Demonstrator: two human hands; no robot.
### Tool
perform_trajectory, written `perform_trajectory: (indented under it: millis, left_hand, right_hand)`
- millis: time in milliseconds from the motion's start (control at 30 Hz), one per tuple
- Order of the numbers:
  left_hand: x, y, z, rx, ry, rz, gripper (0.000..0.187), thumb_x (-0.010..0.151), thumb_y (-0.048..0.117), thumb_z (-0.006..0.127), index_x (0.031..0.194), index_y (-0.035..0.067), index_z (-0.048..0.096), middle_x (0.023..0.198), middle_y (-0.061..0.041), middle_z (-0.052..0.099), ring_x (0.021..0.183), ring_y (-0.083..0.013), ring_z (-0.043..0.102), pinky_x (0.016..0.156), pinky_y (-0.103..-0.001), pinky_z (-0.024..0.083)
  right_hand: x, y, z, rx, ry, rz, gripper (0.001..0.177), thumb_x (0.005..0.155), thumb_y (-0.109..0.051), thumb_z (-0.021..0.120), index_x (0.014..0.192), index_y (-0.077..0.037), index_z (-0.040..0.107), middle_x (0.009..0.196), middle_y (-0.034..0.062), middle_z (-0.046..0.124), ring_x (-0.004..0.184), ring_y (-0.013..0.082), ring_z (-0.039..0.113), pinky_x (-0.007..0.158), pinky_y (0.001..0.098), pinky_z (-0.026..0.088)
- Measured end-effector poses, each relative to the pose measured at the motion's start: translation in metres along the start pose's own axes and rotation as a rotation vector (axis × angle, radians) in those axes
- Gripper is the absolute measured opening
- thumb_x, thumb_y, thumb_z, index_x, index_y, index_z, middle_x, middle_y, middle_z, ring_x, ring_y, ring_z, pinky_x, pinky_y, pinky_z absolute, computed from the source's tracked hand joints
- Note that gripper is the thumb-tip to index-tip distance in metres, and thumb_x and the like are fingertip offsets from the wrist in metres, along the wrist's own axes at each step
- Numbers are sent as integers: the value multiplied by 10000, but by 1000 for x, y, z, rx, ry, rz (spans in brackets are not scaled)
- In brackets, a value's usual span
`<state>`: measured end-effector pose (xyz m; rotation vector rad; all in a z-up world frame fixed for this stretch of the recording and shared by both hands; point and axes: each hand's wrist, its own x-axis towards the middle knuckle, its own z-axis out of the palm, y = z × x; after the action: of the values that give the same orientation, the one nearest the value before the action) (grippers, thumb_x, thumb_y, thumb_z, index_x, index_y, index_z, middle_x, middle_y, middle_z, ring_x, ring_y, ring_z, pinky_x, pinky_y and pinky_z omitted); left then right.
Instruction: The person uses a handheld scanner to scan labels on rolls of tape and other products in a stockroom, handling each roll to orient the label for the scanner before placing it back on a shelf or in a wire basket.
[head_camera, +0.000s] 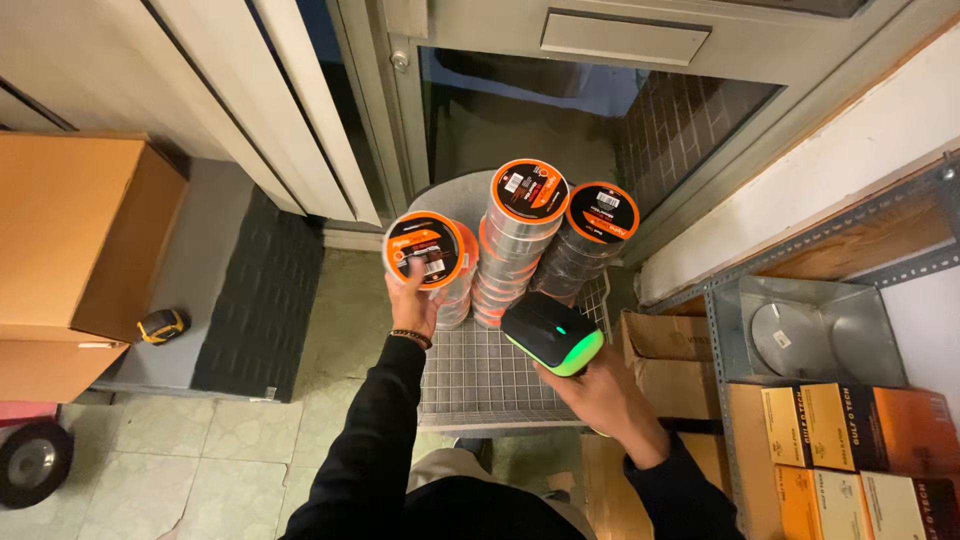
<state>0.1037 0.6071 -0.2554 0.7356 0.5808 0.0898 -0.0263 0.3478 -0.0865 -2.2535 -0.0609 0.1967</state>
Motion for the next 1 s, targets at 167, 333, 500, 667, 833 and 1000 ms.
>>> perform_trajectory:
  millis: [167, 333, 500, 667, 833, 1000]
  left_hand:
    - [-14, 26, 21, -386, -40, -53, 940, 788, 837, 688, 1437, 164, 592, 1435, -170, 655, 1222, -438, 682, 986, -697, 601]
    - [-7, 23, 16, -405, -33, -42, 764, 849, 740, 703, 1339, 160, 619, 1296, -178, 708, 1059, -438, 738, 852, -692, 647]
    - [-1, 19, 10, -399, -39, -35, 718, 864, 687, 724, 1327, 147, 622, 1272, -188, 721, 1026, -447, 752, 809, -696, 653]
    - [8, 16, 8, -436, -17, -106, 662, 886, 667, 742, 1344, 205, 621, 1378, -187, 696, 1200, -479, 697, 955, -715, 597]
    - [-6, 19, 14, -431, -41, -68, 655, 884, 665, 738, 1311, 179, 633, 1314, -168, 716, 1133, -439, 728, 922, -688, 621]
    - [-5, 18, 12, -413, -13, -67, 709, 834, 677, 767, 1318, 175, 635, 1290, -163, 723, 1092, -442, 736, 896, -695, 630]
  right_hand:
    - [1, -53, -2, 137, -16, -30, 305, 877, -287, 864, 1095, -83, 801, 913, 188, 834, 865, 360, 820, 768, 507, 653]
    - [1, -40, 18, 114, 22, -102, 356, 816, -277, 911, 1072, -67, 779, 900, 210, 803, 881, 364, 811, 751, 515, 633]
    - [0, -53, 18, 133, 26, -109, 293, 810, -263, 911, 1008, -78, 798, 830, 193, 801, 830, 342, 818, 688, 483, 635]
    - [-6, -73, 12, 192, 6, -170, 286, 884, -244, 852, 1089, -60, 776, 867, 183, 819, 801, 310, 810, 700, 441, 660]
    - [-6, -59, 15, 118, 27, -185, 296, 895, -242, 853, 1098, -53, 751, 871, 198, 797, 820, 337, 805, 699, 460, 652]
    - [-14, -68, 10, 136, 26, -125, 356, 904, -269, 836, 1133, -18, 727, 909, 251, 797, 887, 403, 807, 750, 536, 641]
